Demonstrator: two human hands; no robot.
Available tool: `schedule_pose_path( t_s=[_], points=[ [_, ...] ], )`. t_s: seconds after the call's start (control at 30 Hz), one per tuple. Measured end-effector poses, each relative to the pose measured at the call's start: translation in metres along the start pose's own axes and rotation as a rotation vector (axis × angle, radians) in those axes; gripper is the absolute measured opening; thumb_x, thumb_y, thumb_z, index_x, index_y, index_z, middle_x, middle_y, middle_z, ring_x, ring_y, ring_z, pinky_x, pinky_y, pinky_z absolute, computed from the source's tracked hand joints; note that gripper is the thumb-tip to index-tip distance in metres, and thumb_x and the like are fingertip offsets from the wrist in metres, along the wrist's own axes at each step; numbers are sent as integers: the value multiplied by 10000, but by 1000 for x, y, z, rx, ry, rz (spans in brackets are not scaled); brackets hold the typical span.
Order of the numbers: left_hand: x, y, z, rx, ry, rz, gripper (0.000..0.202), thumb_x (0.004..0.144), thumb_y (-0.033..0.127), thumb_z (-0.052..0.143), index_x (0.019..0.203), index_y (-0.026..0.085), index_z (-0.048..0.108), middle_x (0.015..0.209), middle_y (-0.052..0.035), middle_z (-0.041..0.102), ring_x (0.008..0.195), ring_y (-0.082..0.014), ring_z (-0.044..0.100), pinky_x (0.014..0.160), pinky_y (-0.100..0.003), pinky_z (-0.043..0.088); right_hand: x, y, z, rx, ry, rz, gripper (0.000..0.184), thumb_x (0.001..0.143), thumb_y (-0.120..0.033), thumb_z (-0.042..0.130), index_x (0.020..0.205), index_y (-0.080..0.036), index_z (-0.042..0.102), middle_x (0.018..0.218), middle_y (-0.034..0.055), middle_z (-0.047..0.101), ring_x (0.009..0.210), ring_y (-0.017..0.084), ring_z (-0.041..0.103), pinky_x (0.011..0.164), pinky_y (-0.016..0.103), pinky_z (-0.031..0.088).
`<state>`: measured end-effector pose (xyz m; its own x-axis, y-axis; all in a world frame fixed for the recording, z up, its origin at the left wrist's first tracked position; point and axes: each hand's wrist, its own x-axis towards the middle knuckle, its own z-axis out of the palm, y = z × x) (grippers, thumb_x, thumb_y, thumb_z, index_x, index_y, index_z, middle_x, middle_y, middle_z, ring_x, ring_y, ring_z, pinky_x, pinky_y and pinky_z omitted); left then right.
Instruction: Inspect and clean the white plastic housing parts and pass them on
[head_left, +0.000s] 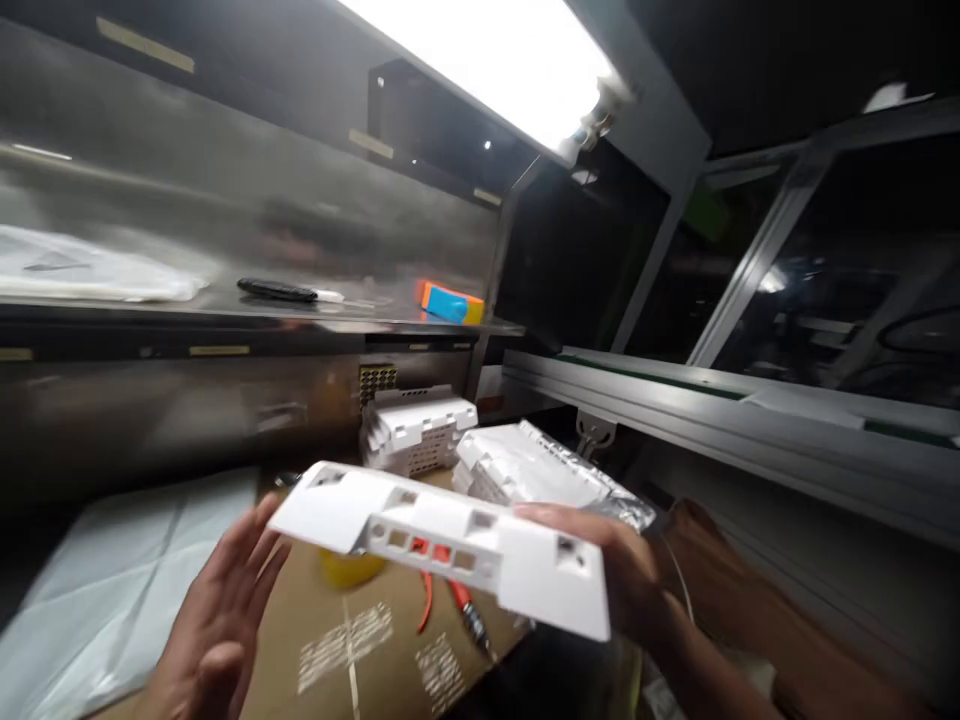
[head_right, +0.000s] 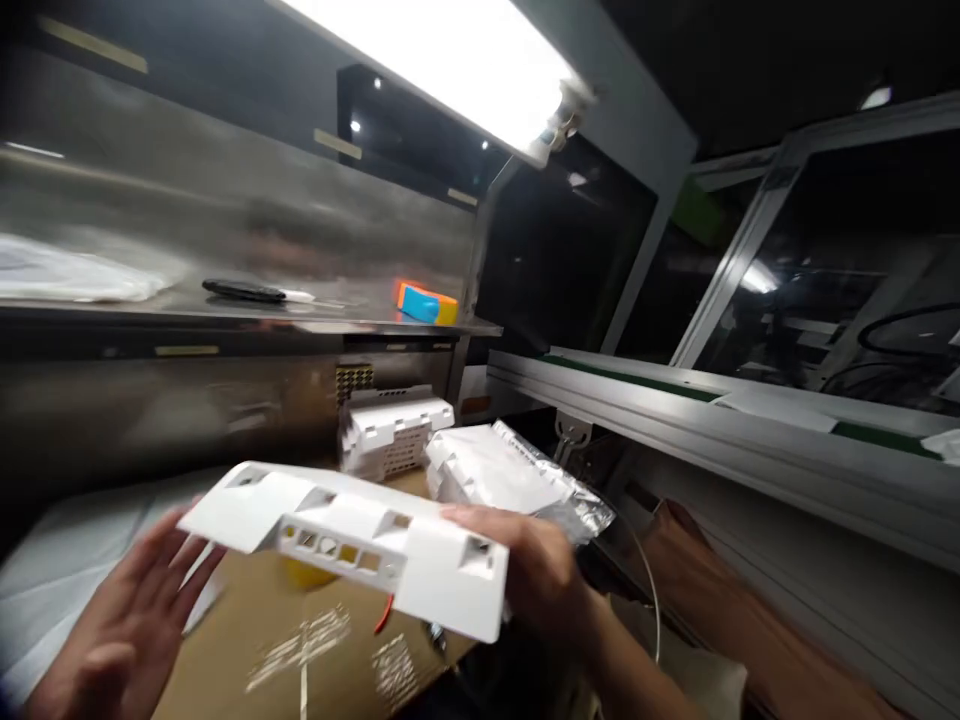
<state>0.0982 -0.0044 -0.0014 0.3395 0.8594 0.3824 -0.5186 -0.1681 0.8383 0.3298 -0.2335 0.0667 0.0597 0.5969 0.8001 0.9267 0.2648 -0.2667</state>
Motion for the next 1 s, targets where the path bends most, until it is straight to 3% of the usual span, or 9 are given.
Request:
schedule_pose_path(
  t_s=[0.03,0.1,0.17,0.27,0.37,0.53,0.7,1.0],
  points=[
    [1,7,-7,-25,-13,-16,792,698,809,701,1377,409,625,1588,28,501,1516,-419,312,1297,-566,199,-4,-7,26,109,-66,-30,480,980,-193,567,1436,-342,546,1263,44,750,1077,247,760,858,363,665],
    [-2,19,-25,-28,22,-60,807,731,760,724,1411,343,598,1610,-16,474,1518,-386,326,1301,-502,208,-12,-15,74,245,-76,-18,527,978,-144,541,1464,-343,497,1329,51,716,1154,253,729,927,412,652],
    [-11,29,-49,1,100,-103,753,803,654,743,1429,272,574,1588,-76,495,1506,-351,361,1298,-436,211,-21,-18,115,348,-50,9,504,969,-133,551,1431,-333,534,1333,56,713,1185,259,713,963,441,637],
    [-33,42,-85,51,210,-111,721,808,626,756,1402,257,582,1549,-85,534,1493,-318,389,1275,-365,260,-33,-25,160,455,-3,53,490,951,-100,566,1387,-323,593,1331,58,712,1220,263,691,1016,473,602],
    [-54,49,-106,97,310,-53,659,822,629,734,1367,279,609,1550,-46,535,1491,-291,392,1238,-311,331,-42,-38,188,512,44,160,464,950,-109,569,1362,-315,624,1340,67,704,1247,274,671,1062,500,563],
    [-69,49,-110,97,423,-63,674,831,632,712,1376,248,614,1482,-52,595,1414,-260,490,1124,-220,452,-56,-54,209,623,83,377,413,937,-180,633,1318,-336,654,1347,50,704,1232,275,679,1062,461,561],
    [-70,44,-99,105,410,-49,593,831,621,726,1308,275,657,1446,-23,614,1354,-215,543,1076,-179,477,-73,-47,205,645,95,539,369,921,-239,671,1278,-333,679,1329,50,714,1232,299,677,1062,472,555],
    [-71,31,-85,83,397,-62,605,803,612,769,1299,283,663,1515,-40,564,1382,-243,528,1044,-204,516,-91,-27,198,663,146,525,374,904,-258,691,1272,-318,675,1346,73,703,1272,336,650,1094,555,519]
  ],
)
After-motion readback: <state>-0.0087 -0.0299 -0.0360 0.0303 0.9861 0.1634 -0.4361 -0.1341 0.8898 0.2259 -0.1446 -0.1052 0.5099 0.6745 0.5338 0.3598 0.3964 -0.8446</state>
